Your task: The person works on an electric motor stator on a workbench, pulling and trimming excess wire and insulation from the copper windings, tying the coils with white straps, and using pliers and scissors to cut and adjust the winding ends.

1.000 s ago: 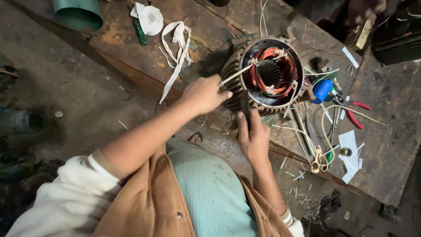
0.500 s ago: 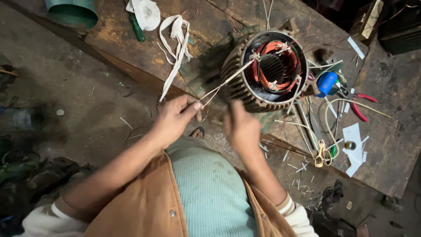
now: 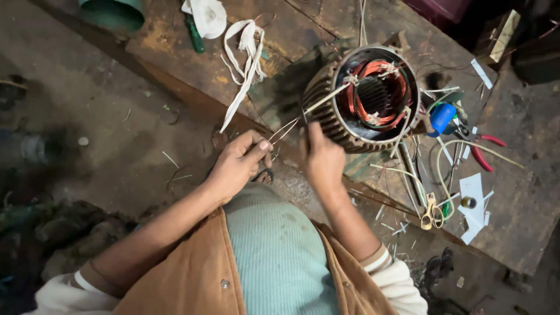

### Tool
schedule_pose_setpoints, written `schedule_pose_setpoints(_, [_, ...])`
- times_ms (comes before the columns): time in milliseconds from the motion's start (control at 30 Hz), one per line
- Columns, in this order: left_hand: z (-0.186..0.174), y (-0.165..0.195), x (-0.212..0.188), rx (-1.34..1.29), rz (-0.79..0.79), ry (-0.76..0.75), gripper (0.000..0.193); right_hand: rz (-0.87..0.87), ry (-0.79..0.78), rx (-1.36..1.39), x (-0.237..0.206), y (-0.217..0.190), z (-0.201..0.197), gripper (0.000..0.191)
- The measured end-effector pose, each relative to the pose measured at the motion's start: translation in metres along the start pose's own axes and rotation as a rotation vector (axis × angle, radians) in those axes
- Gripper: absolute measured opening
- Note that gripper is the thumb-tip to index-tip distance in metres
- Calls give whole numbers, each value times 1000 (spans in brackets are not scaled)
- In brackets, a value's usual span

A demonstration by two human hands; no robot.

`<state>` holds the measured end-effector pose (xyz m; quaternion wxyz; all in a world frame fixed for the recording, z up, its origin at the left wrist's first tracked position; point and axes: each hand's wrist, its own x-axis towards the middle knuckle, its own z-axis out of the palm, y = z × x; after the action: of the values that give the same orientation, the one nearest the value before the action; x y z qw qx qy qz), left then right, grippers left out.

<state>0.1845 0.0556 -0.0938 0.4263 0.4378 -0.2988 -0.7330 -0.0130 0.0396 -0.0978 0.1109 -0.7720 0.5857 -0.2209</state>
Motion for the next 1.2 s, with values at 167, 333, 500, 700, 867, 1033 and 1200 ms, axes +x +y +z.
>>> schedule_pose_setpoints(167, [-2, -2, -4, 3, -17, 14, 15, -202, -96, 124, -3, -4, -2, 20])
schedule_pose_setpoints(333, [-9, 4, -20, 1065, 660, 114, 11, -38, -111, -13, -7, -1, -4, 21])
schedule_pose_setpoints(500, [-8, 9, -25, 1354, 748, 113, 27, -38, -135, -43, -9, -2, -11, 30])
schedule_pose_setpoints(700, [-6, 12, -31, 1551, 822, 52, 34, -145, -110, 43, -5, -8, -17, 28])
schedule_pose_setpoints(867, [2, 10, -34, 1616, 807, 57, 27, -29, -68, -112, -13, -2, -18, 22])
schedule_pose_setpoints(1033, [13, 2, -39, 1264, 557, 161, 10, -89, -23, 60, -15, 11, -12, 19])
schedule_pose_setpoints(1200, [21, 3, -45, 1259, 568, 169, 10, -212, -107, 103, -27, 9, -11, 26])
